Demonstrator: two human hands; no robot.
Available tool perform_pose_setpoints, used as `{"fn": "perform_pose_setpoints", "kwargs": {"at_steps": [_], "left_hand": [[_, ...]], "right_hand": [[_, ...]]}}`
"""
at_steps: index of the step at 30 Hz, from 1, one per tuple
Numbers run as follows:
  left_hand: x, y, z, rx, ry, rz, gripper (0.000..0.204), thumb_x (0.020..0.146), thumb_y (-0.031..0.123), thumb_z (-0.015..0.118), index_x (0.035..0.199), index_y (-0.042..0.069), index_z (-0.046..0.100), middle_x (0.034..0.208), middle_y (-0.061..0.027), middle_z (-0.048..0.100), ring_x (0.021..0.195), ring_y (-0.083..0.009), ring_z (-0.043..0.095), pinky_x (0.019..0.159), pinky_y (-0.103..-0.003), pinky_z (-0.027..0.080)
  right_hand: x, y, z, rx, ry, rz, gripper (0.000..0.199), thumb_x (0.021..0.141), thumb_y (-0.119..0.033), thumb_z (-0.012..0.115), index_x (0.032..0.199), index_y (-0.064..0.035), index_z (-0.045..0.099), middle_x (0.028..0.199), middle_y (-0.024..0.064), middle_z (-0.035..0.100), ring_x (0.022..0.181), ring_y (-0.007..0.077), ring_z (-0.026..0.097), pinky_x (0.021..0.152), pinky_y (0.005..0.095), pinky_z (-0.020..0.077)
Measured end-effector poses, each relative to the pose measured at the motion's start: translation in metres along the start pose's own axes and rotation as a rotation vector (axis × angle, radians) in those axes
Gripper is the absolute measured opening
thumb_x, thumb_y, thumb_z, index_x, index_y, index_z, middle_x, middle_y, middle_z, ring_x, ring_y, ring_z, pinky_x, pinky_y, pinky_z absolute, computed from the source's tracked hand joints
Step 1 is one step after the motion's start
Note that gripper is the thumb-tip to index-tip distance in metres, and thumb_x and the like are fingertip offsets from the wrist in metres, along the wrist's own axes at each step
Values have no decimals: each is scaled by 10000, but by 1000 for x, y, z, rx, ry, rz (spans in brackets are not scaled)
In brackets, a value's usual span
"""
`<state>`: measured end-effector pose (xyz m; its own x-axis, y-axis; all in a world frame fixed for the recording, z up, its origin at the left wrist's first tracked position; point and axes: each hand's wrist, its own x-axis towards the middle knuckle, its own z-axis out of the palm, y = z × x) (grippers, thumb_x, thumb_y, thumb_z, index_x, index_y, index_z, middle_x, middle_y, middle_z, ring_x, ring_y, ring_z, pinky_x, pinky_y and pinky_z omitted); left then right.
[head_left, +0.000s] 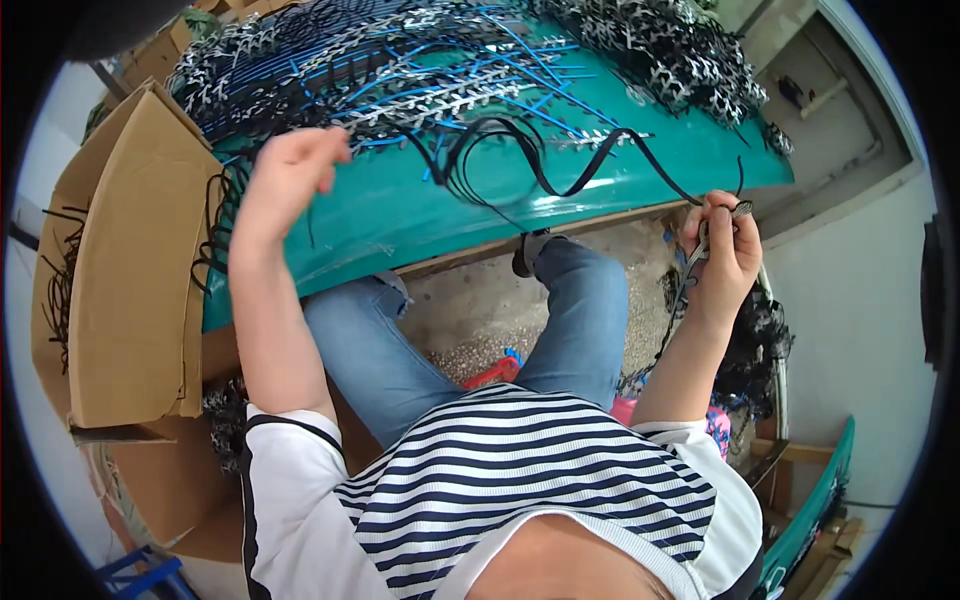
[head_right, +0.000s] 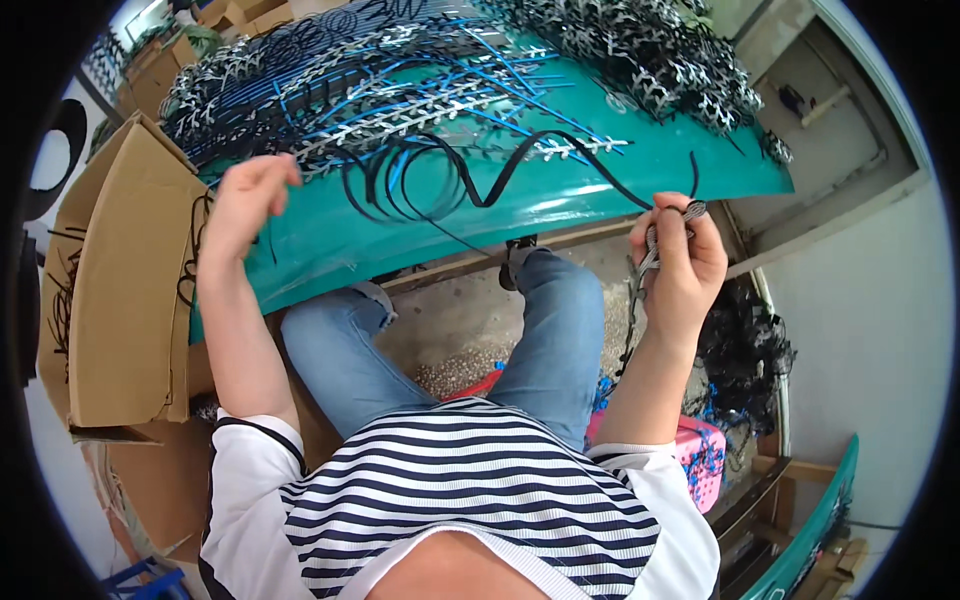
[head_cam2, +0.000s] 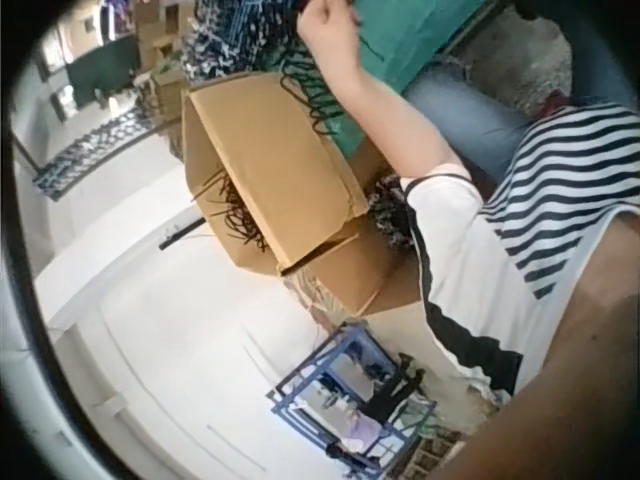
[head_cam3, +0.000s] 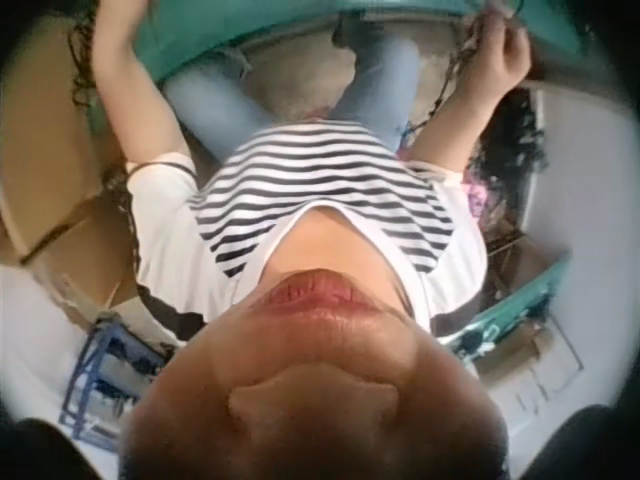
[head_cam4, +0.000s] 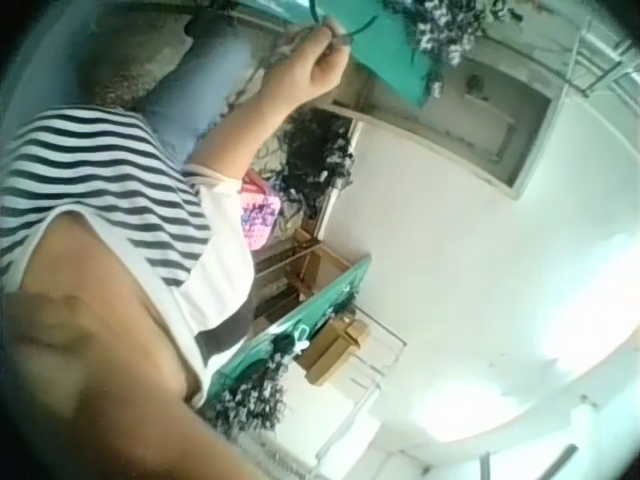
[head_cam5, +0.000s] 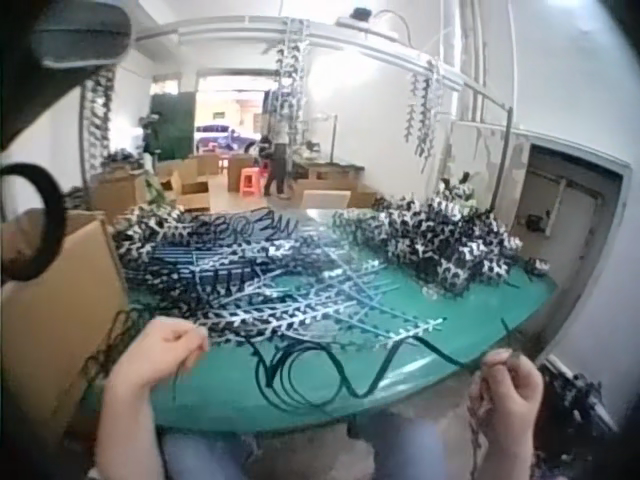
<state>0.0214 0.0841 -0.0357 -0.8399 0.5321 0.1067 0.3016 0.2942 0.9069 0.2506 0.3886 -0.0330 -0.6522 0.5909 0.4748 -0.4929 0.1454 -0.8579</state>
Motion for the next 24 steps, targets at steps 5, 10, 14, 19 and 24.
{"fn": "perform_pose_setpoints", "kwargs": {"at_steps": [5, 10, 14, 19, 24], "left_hand": [[-1, 13, 42, 227, -135, -58, 150, 770, 152, 542, 831, 22, 587, 507, -27, 482, 559, -134, 530, 549, -258, 413], [-2, 17, 59, 147, 23, 455, 227, 691, 77, 597, 907, 13, 567, 832, -101, 542, 775, -221, 569, 747, -313, 435], [-6, 26, 60, 106, 71, 690, 206, 685, 59, 607, 883, 16, 571, 970, -114, 506, 840, -238, 546, 743, -320, 435], [-15, 20, 58, -113, 229, 565, 156, 670, 77, 644, 798, 13, 581, 948, -105, 504, 828, -227, 514, 670, -299, 435], [-16, 17, 53, -33, 459, 545, 148, 649, 118, 671, 743, 37, 592, 875, -80, 497, 727, -209, 485, 584, -288, 417]], "right_hand": [[6, 6, 71, -28, -259, -114, 123, 829, -28, 467, 907, 43, 531, 834, 88, 495, 549, 123, 476, 432, 210, 351], [16, 12, 108, -43, -501, -177, 130, 830, -22, 459, 910, 53, 529, 866, 105, 499, 557, 132, 495, 429, 210, 360], [18, 18, 116, 4, -496, -119, 138, 832, -24, 452, 916, 55, 529, 905, 124, 505, 560, 122, 500, 434, 199, 368], [12, 16, 126, 79, -374, -88, 148, 834, -44, 462, 926, 50, 530, 996, 161, 508, 578, 111, 522, 441, 172, 376], [0, 8, 112, 34, -294, -200, 148, 818, -18, 466, 936, 48, 526, 1055, 184, 497, 626, 129, 561, 446, 158, 382]]}}
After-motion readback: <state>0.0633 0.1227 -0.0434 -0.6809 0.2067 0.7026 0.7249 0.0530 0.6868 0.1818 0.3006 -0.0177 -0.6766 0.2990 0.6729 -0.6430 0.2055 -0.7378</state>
